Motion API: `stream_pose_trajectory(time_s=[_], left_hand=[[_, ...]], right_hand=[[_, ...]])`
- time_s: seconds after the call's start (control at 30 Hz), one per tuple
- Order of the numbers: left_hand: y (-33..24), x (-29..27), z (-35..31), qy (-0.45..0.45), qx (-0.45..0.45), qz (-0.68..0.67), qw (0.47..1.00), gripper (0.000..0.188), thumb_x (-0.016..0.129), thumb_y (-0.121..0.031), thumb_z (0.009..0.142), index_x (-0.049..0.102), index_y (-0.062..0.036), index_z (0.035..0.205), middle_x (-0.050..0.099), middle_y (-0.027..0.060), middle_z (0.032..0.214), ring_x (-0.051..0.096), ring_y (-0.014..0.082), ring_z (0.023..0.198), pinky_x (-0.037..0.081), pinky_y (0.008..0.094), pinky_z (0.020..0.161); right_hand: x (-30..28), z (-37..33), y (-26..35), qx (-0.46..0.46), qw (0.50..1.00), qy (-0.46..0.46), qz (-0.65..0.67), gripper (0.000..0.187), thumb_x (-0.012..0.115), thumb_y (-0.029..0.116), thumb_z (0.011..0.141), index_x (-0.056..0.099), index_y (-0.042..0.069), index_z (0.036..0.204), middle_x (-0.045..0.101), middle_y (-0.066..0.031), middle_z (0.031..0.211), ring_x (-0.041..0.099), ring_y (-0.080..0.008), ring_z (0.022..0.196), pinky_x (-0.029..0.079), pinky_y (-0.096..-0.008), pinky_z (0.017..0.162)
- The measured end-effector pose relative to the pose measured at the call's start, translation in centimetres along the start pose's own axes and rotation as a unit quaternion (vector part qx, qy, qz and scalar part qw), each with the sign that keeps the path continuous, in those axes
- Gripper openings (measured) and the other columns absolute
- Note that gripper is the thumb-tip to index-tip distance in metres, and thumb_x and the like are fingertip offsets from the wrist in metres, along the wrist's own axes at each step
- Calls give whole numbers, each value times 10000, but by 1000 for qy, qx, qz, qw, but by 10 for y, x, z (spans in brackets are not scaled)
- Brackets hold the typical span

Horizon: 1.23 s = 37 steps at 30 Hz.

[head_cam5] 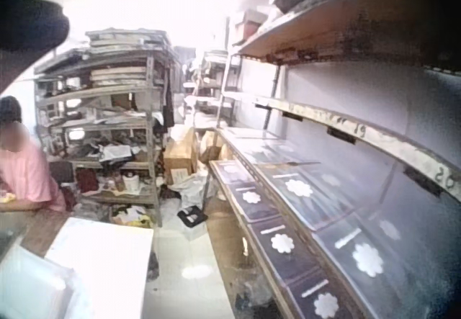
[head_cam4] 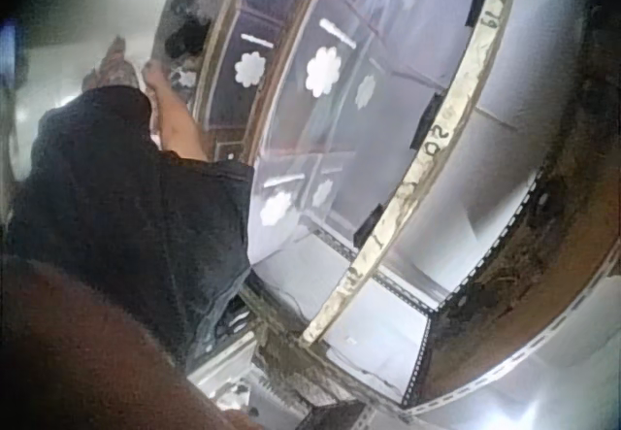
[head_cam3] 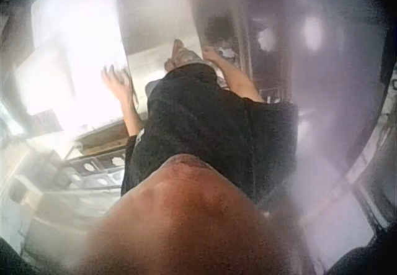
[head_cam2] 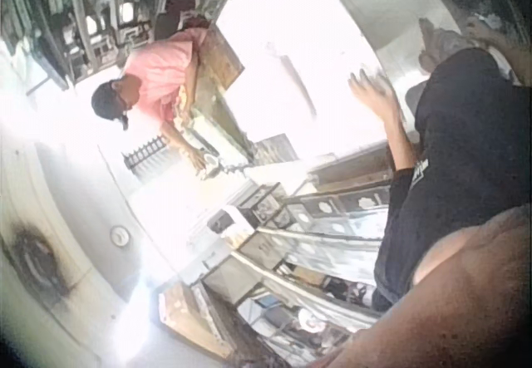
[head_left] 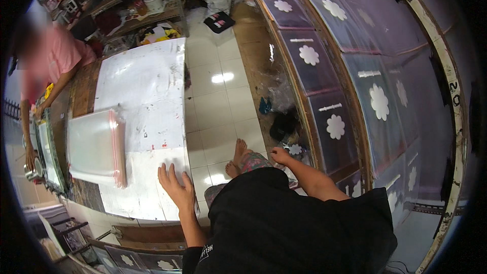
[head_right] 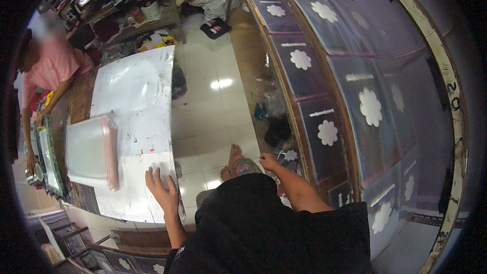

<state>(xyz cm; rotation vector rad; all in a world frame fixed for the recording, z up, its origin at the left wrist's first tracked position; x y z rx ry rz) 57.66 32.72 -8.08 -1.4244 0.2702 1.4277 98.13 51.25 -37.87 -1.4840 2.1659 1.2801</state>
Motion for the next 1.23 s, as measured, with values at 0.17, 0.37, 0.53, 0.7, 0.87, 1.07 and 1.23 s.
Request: stream_pose_trajectory(time_s=[0.17,0.37,0.53,0.7,0.87,1.07,1.23], left_hand=[[44,-24,-31,-29,-42,41,998,466,648,-106,868,546,50,1295,418,285,1453,337,485,1371,280,579,1130],[53,-16,-49,-66,-68,85,992,486,650,-210,874,554,17,1293,423,282,1460,344,476,1385,222,606,1160],[48,-24,-47,-83,-81,73,991,499,670,-234,843,568,1,1271,451,252,1436,357,438,1382,229,588,1163],[47,-28,-50,-87,-103,87,987,505,680,-263,832,586,-21,1266,461,233,1435,366,409,1384,229,552,1179],[47,-30,-49,-90,-113,66,987,511,686,-273,829,598,-34,1271,464,226,1437,366,394,1389,230,547,1181],[51,-28,-51,-109,-106,56,987,510,693,-277,826,602,-43,1270,472,213,1436,371,391,1383,230,546,1182],[47,-28,-37,-123,-173,-204,956,476,702,-284,858,608,-63,1269,489,180,1433,377,385,1383,243,553,1173]], right_hand=[[-4,14,0,-26,995,-3,-96,325,640,286,848,708,51,1061,718,-158,1044,685,-307,1015,529,-409,869],[31,9,47,-86,994,68,-7,348,632,270,846,708,22,1078,716,-186,1041,680,-338,1013,513,-423,913],[36,3,75,-151,985,82,-30,317,646,273,868,718,40,1071,724,-152,1009,691,-275,967,527,-381,861],[33,12,36,-80,988,124,-52,278,643,256,909,684,9,1030,695,-114,926,653,-216,859,521,-371,760],[25,31,-3,-92,985,123,-81,251,660,215,908,676,4,1045,691,-93,898,647,-189,790,514,-330,707],[10,12,11,-41,993,104,31,235,642,169,855,696,-21,984,692,-141,825,675,-214,705,528,-351,635],[22,19,-7,-30,992,100,72,237,630,161,854,711,-3,1005,701,-148,834,692,-241,724,535,-369,654]])
Point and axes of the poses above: each hand's wrist, its own z-axis towards the middle knuckle, its own x-axis out of the palm, y = z × x, the point moved 8 cm from there along z, towards the middle knuckle
